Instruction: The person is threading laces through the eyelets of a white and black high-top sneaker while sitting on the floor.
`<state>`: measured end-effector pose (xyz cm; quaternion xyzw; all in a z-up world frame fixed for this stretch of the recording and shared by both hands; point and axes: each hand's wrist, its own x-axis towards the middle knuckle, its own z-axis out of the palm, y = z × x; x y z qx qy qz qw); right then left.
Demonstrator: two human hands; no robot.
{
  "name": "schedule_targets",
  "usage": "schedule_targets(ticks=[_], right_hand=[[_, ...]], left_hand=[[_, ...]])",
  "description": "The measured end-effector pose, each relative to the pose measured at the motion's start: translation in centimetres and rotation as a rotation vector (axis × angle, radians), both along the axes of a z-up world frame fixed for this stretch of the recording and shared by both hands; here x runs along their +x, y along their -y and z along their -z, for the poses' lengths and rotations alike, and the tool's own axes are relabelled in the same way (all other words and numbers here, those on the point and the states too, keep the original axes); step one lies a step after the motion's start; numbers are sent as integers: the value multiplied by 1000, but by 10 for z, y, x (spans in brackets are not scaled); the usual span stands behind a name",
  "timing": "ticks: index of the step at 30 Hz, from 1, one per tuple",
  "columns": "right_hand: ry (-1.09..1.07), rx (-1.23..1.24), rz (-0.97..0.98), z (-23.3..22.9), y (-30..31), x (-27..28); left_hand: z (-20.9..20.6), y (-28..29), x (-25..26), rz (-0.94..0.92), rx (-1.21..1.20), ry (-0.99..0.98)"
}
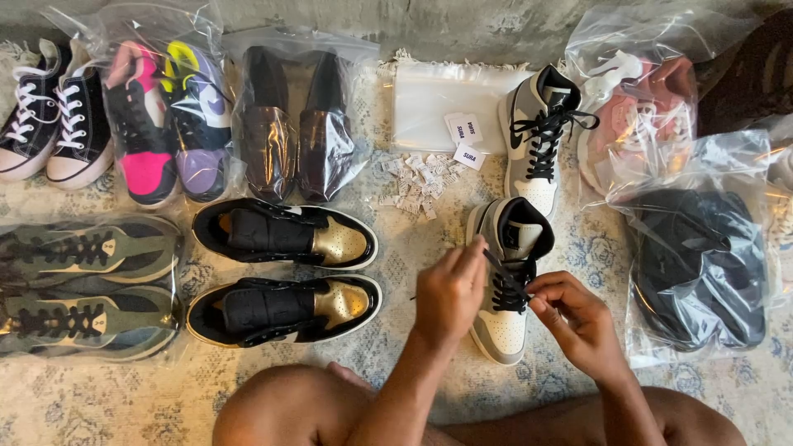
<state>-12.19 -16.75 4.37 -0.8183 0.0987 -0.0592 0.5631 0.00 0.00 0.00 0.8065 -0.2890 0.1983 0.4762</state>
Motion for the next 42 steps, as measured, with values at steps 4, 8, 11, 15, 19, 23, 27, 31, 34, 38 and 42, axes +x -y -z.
schedule_targets(ticks=[4,8,11,15,19,23,27,31,34,38,42], right_hand=[[-40,-38,-7,6,9,-12],[-72,5,15,21,27,-23],[-106,-32,22,30,40,-30],[-171,10,55,47,55,-39],[-161,-6,68,56,54,-39],[-167,16,74,55,43,-31],[-153,-148,67,53,33,-26],[-189,-189,101,52,30,-24],[-183,-213,103,61,34,-26],[-223,3,153,63,35,-32],[-125,-84,169,58,35,-33]], left_hand=[[0,-10,17,-54,-11,9],[6,-21,35,-127,-100,-25],[5,-34,47,-150,-162,-66],[-4,-45,59,-195,-270,-23],[-19,-57,63,-183,-369,-48],[-34,-65,64,-267,-449,-107],[-25,-57,67,-219,-422,-96],[-41,-55,59,-142,-477,-88],[-49,-54,53,28,-613,-204],[-43,-47,49,50,-554,-134],[-39,-44,41,73,-447,-217]])
